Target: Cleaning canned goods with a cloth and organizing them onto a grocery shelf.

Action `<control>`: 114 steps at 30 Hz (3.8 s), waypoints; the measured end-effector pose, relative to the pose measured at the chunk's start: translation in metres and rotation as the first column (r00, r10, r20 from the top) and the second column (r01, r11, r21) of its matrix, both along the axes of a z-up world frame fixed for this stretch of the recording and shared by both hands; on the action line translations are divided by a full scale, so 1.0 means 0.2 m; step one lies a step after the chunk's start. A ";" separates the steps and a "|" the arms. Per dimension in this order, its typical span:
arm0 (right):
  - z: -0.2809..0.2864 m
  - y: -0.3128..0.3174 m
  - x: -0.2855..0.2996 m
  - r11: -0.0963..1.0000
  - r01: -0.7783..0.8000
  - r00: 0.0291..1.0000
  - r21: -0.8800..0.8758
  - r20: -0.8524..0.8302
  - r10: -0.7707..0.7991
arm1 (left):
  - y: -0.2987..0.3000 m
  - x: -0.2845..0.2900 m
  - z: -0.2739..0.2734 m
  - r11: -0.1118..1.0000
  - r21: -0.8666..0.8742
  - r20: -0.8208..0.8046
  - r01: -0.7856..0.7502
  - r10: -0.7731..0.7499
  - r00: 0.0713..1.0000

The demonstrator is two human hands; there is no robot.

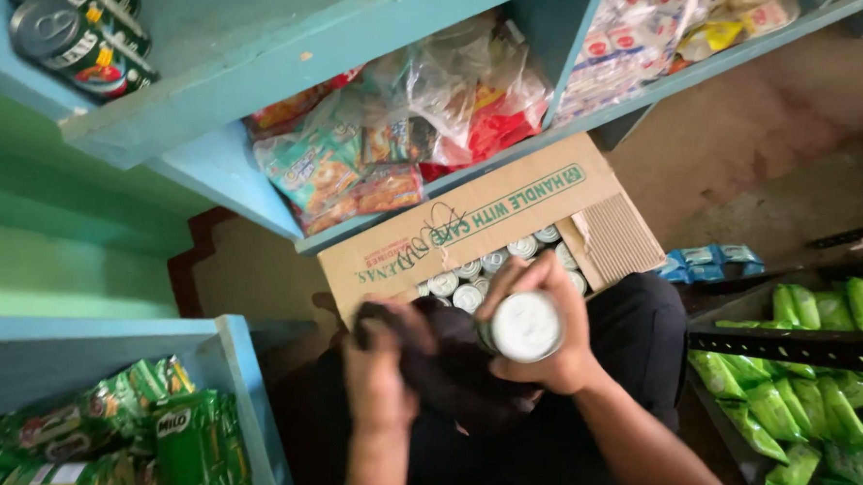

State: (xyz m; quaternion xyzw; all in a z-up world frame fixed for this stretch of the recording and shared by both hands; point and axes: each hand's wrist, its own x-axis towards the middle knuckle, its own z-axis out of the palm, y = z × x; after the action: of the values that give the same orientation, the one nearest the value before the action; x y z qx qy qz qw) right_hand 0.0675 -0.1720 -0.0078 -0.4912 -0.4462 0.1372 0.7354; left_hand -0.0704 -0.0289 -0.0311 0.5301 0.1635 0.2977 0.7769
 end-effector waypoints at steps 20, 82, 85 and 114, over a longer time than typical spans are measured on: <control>-0.05 0.06 -0.12 0.721 0.223 -0.259 0.656 -0.673 0.693 | -0.29 0.07 0.05 0.918 0.389 -0.062 -0.072 0.104 0.993; 0.30 -0.18 -0.02 0.878 0.205 0.814 -0.432 0.574 0.093 | -0.27 0.08 0.31 0.932 0.232 -0.216 0.277 -0.229 0.949; 0.32 -0.17 -0.04 0.889 0.251 0.753 -0.384 0.654 0.070 | -0.29 0.05 0.31 0.942 0.136 -0.177 0.306 -0.281 0.943; 0.17 -0.15 0.03 0.998 -0.003 0.993 -0.063 -0.116 -0.005 | -0.13 -0.06 0.15 0.787 -0.028 -0.088 0.616 -0.616 0.783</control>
State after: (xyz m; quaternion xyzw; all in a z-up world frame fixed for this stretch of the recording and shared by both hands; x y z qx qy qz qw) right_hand 0.0734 -0.2020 0.0257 -0.5054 -0.3978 0.1792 0.7445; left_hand -0.0828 -0.0553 -0.0017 0.5685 0.0170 0.0036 0.8225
